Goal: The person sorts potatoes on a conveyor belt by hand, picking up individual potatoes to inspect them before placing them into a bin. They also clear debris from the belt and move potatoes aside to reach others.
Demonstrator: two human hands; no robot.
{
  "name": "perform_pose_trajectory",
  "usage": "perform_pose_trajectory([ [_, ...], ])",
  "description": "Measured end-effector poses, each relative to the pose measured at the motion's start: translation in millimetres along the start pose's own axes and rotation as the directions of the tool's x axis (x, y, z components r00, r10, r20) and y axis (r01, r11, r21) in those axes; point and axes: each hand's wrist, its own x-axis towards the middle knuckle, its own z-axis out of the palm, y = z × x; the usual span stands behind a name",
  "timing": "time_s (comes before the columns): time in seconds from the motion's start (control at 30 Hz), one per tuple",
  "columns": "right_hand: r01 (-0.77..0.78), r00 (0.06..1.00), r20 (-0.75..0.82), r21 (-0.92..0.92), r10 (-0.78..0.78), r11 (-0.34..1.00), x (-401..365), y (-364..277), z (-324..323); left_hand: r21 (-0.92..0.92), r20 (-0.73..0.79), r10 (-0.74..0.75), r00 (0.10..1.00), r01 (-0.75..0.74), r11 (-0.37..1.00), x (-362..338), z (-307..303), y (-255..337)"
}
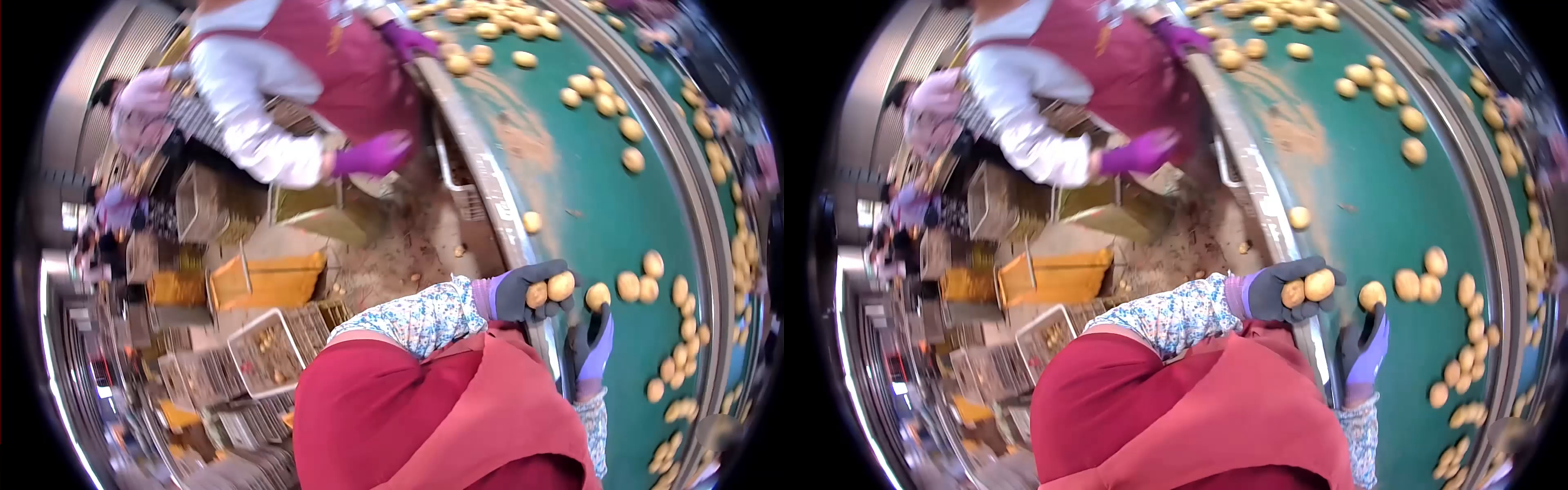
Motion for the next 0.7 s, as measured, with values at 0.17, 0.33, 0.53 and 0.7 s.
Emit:
perform_pose_trajectory([
  [0.17, 0.201, 0.977, 0.135, -0.332, -0.164, 0.922, 31, -22, 6, -0.500, 0.160, 0.138, 0.978, -0.040, 0.865, -45, -51, 16],
  [0.33, -0.009, 0.998, 0.051, -0.272, 0.024, 0.962, 59, -39, 10, 0.507, -0.511, 0.585, 0.630, -0.328, 0.797, -103, -60, 7],
  [0.53, -0.066, 0.997, 0.024, -0.302, 0.076, 0.951, 75, -26, 9, 0.612, -0.692, 0.439, 0.573, 0.143, 0.778, -146, -163, -16],
  [0.7, -0.433, 0.900, 0.042, -0.004, 0.433, 0.901, 63, -36, -7, 0.807, -0.555, 0.435, 0.710, 0.332, 0.488, -155, -292, -70],
])
